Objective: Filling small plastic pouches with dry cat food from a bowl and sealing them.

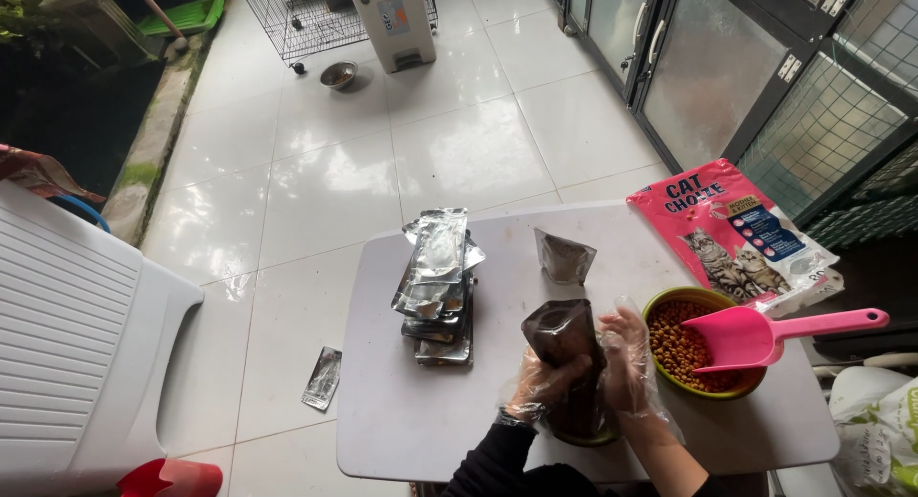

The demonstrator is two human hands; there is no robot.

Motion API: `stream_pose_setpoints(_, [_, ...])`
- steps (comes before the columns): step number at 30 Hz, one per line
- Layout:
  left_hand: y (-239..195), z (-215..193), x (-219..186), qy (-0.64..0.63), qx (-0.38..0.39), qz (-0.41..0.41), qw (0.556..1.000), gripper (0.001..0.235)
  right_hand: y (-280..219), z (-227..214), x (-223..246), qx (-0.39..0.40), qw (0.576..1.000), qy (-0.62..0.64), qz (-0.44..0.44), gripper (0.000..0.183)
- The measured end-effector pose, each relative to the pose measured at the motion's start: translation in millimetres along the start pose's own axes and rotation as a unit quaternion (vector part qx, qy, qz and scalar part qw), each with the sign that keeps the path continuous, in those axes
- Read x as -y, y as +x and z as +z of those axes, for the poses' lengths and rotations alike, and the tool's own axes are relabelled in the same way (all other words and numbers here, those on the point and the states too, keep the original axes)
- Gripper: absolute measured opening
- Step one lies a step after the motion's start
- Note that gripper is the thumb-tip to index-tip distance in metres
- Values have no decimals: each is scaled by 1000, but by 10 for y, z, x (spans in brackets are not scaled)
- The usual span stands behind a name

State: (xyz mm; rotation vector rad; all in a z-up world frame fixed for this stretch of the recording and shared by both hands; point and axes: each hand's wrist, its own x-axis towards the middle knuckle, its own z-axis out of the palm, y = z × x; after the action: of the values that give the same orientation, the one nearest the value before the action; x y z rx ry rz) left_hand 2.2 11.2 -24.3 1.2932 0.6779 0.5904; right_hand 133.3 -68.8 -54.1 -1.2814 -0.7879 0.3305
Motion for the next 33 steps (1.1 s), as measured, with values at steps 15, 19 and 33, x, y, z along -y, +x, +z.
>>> stream_pose_setpoints(15, [7,9,-58,20,16,63,998,69,-25,5,32,18,991,-53,122,51])
stream_pose_setpoints(19, [-136,64,-590,172,57,-51,982,50,43,70,435,120,957,-195,181,58])
stream_pose_setpoints(33, [-70,41,-236,79,42,10,996,53,40,99,368,95,960,-119,236,63])
